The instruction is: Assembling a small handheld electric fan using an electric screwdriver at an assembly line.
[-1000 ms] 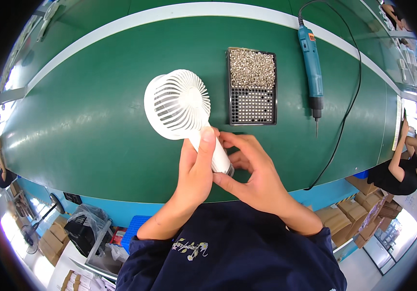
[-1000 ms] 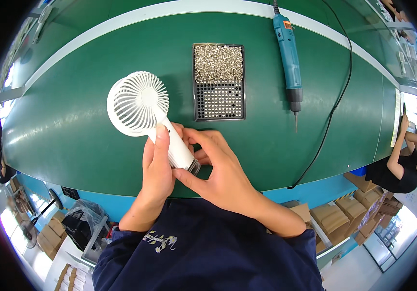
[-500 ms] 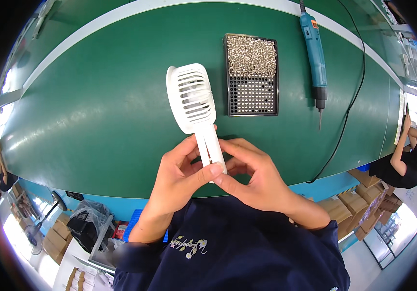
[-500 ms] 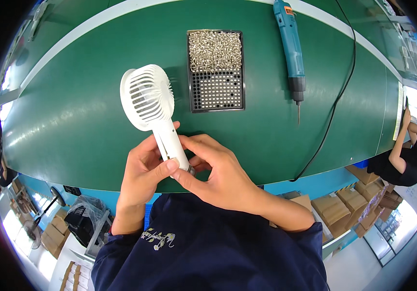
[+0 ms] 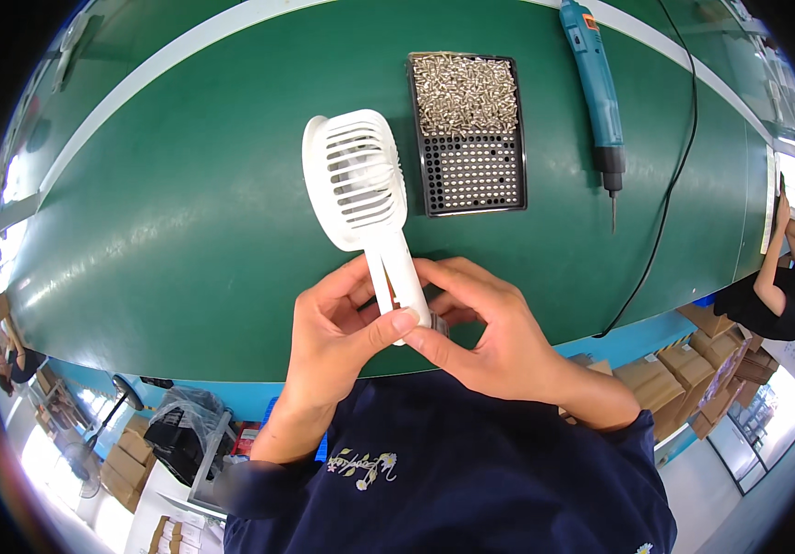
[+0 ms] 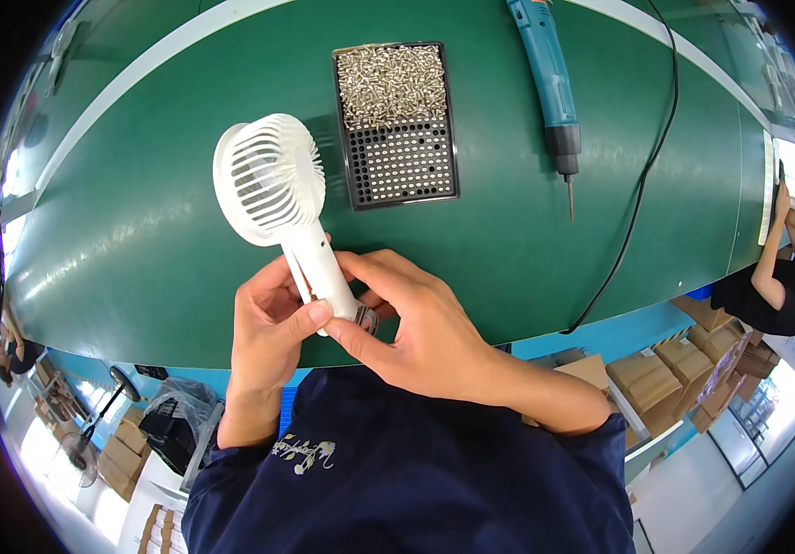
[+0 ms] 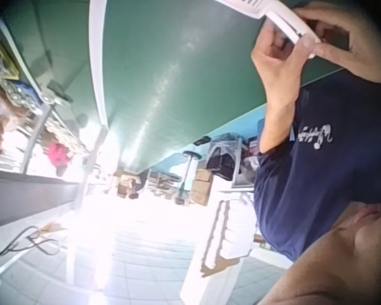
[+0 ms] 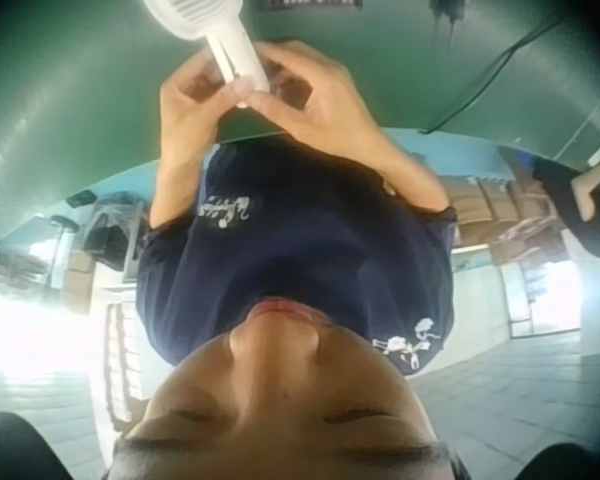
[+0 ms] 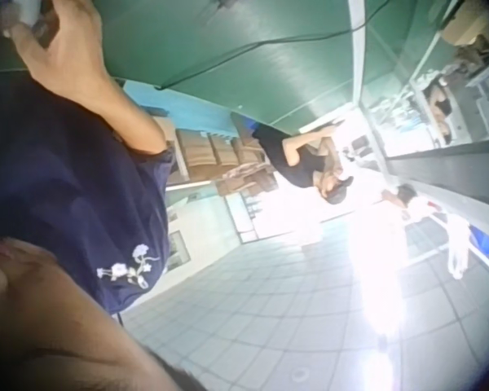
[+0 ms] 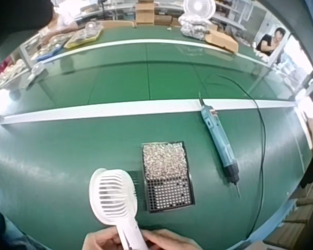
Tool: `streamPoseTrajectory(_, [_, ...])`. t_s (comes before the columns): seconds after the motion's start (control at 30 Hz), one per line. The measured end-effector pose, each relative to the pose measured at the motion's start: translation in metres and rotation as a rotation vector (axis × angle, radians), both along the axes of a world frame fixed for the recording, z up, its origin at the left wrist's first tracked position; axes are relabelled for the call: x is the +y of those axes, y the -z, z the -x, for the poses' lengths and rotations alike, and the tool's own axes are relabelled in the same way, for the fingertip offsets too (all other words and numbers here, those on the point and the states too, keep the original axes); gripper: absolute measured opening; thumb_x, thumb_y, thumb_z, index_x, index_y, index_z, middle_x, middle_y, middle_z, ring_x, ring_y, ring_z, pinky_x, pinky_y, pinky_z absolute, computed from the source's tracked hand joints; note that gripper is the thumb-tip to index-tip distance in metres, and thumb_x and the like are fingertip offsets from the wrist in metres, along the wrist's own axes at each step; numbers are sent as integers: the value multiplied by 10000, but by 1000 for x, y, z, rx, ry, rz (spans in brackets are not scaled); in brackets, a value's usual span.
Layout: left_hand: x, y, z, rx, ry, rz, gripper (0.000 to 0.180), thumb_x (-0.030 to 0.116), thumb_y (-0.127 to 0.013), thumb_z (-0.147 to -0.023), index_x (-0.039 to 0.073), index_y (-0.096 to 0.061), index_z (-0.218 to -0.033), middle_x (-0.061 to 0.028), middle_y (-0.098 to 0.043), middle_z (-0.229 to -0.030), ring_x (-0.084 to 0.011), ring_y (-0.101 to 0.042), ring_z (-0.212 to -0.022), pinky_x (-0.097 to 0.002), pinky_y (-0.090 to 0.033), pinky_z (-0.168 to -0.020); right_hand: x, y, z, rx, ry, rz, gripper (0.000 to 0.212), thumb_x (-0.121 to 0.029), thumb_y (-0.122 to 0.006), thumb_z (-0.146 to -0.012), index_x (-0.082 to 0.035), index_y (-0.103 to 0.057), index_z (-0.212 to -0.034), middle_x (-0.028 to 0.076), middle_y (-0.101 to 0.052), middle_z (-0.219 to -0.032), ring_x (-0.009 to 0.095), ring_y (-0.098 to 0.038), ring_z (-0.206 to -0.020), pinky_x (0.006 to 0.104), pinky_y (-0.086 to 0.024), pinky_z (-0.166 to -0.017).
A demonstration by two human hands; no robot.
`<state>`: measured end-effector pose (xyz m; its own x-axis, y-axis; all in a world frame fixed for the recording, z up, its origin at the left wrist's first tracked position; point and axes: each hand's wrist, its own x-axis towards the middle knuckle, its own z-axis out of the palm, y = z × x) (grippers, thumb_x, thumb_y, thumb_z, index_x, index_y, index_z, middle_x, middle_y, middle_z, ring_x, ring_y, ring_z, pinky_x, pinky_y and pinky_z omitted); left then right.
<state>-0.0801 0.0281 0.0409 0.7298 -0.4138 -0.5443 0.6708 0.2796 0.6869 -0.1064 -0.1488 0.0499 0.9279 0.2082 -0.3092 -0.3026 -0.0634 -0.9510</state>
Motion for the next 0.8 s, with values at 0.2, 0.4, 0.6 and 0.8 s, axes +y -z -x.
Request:
streamPoseTrajectory(0.2, [7,7,0,-55,-1,-3,548,-2,-695,-790,-80,-476,-1286,-148,-634,-1110,-204,-630,-998,-346,-501,-898,0,3,-2,-40,-33,61,543,-172,-719,-792,41,-500,-1240,153,-584,-1035,254,-631,-777,334,-527,-674])
streamPoseTrajectory(0.4, [6,10,4,-40,-48,-25,625,82,-739,-758,-81,-467,-1297,-153,-634,-1112,-212,-628,-1015,-350,-486,-921,-6,2,-7,-42,-78,45,564,-241,-742,-783,34,-503,-1213,153,-574,-1047,264,-633,-826,354,-528,-690])
streamPoseTrajectory(0.6, [6,10,5,-11,-104,-8,656,69,-762,-718,-89,-469,-1283,-202,-612,-1164,-284,-601,-1115,-400,-493,-952,-3,6,-14,24,-56,-59,599,-320,-770,-758,20,-505,-1174,161,-587,-1022,278,-633,-854,373,-536,-713])
streamPoseTrajectory(0.8, [14,17,6,-44,-81,53,632,95,-780,-713,-97,-503,-1248,-207,-621,-1149,-275,-619,-1077,-397,-498,-941,-4,6,-16,-26,-109,13,603,-211,-804,-740,35,-515,-1208,129,-583,-1036,205,-656,-811,308,-556,-720])
